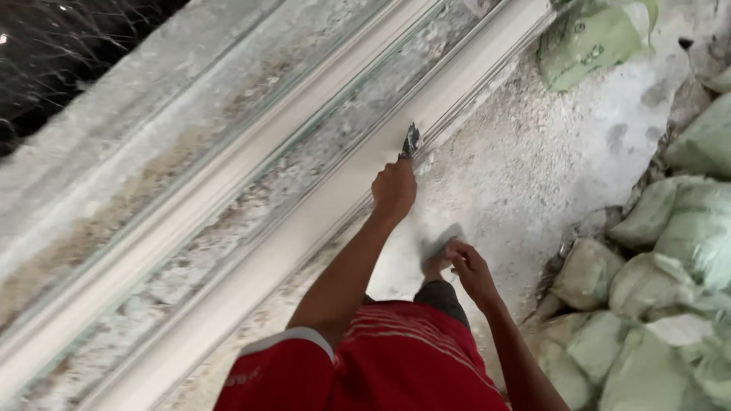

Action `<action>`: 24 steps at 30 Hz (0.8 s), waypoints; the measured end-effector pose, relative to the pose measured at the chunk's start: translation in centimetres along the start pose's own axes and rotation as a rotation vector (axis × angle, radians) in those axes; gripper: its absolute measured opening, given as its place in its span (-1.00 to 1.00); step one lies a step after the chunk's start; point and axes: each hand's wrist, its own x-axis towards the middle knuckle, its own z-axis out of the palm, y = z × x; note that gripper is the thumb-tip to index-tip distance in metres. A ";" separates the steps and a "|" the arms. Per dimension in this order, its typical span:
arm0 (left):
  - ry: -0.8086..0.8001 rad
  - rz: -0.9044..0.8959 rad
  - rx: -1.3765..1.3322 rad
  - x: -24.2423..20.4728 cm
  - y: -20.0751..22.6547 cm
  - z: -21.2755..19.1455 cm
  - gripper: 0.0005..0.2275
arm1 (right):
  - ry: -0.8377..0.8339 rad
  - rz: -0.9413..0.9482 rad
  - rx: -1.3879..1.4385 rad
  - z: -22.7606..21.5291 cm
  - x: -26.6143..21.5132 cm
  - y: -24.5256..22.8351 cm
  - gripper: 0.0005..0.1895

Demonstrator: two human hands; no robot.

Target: The person uses a scraper to remove dried white residue from the grooves of long white molding pieces laid on a workbench. The person repeatedly scrapes along the length of the molding and occasionally wipes the surface with a cloth.

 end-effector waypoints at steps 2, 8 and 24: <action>0.069 -0.006 -0.020 1.6 3.0 2.8 -0.81 | -0.042 -0.008 0.019 -5.1 1.4 -0.2 -0.60; 0.041 -0.037 0.037 10.2 12.5 4.3 -0.79 | -0.121 0.063 0.024 -18.6 11.3 -0.5 -0.55; 0.038 -0.019 0.015 24.1 27.3 7.6 -0.78 | -0.031 0.111 0.128 -36.3 27.5 -7.4 -0.52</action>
